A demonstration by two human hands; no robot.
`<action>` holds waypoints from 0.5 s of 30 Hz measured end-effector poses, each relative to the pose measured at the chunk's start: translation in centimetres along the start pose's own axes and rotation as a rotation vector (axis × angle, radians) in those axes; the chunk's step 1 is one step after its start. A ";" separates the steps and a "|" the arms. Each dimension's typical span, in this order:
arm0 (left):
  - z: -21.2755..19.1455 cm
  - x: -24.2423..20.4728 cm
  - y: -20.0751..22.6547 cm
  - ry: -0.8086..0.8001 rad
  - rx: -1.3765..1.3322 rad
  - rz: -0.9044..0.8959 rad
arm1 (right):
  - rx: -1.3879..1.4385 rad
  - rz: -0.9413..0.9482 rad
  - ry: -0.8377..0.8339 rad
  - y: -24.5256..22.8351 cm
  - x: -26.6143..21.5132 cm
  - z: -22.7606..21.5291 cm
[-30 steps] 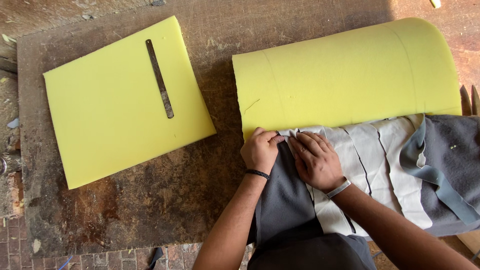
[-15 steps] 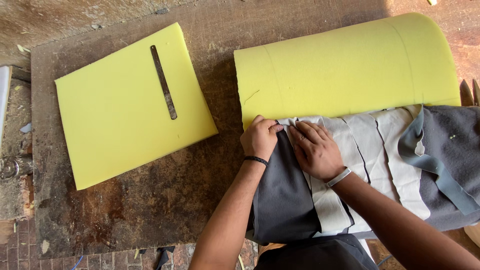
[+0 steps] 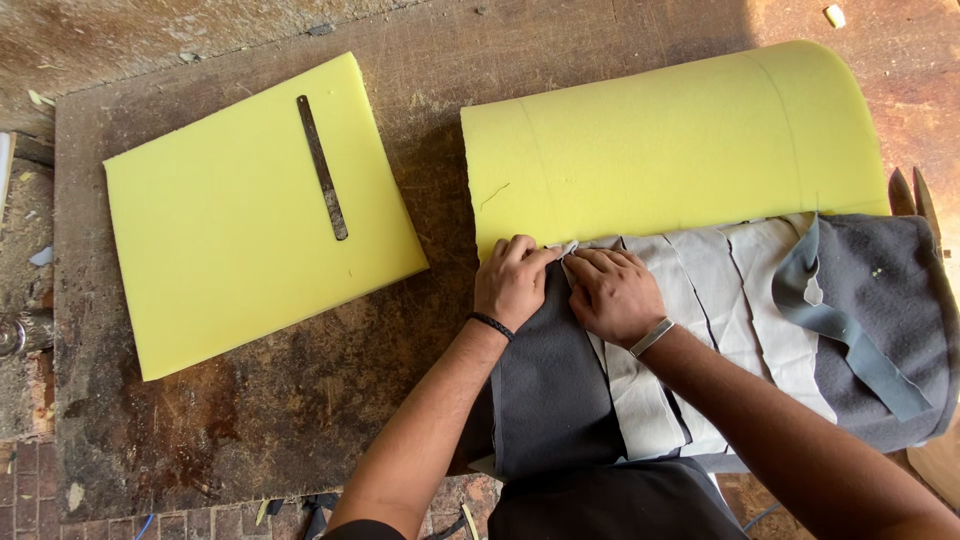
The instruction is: The person uses shears to cut strips of light-colored fabric attached to a dark seat cushion. They then use a metal ruler and a cutting tool to score and cut a yellow foam sheet. Finally, they place the cut fabric over the foam and smooth it into position.
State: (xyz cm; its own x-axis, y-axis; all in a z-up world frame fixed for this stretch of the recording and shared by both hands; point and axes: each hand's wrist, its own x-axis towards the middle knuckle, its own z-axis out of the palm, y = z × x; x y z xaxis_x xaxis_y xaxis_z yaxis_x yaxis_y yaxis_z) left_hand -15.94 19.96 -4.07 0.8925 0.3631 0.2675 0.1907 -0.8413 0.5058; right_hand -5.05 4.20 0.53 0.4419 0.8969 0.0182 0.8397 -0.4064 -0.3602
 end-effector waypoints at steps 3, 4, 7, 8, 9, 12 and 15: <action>0.1 -0.1 -0.3 -0.094 0.055 0.058 | -0.041 0.061 -0.112 0.1 0.6 0.0; 0.2 0.1 -0.3 -0.132 0.084 0.050 | -0.049 0.083 -0.150 0.1 0.9 0.1; 0.5 0.6 -0.2 -0.249 0.181 0.021 | -0.047 0.135 -0.254 0.1 1.8 0.2; 0.7 0.9 -0.1 -0.295 0.218 0.006 | -0.042 0.153 -0.289 0.3 1.8 0.1; 0.8 1.1 0.0 -0.341 0.255 -0.009 | -0.014 0.126 -0.273 0.5 1.6 -0.1; 0.9 1.3 -0.2 -0.304 0.211 -0.044 | 0.096 0.024 -0.143 1.3 1.0 -0.6; 0.3 0.4 -0.3 -0.141 0.026 -0.112 | 0.273 -0.019 0.130 1.6 -0.8 -1.0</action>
State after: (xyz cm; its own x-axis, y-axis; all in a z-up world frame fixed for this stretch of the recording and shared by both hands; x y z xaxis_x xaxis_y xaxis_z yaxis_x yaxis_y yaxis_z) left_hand -15.52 20.20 -4.39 0.9135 0.3964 0.0920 0.3004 -0.8095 0.5044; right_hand -3.71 2.65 0.87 0.4786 0.8668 0.1401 0.7400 -0.3123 -0.5957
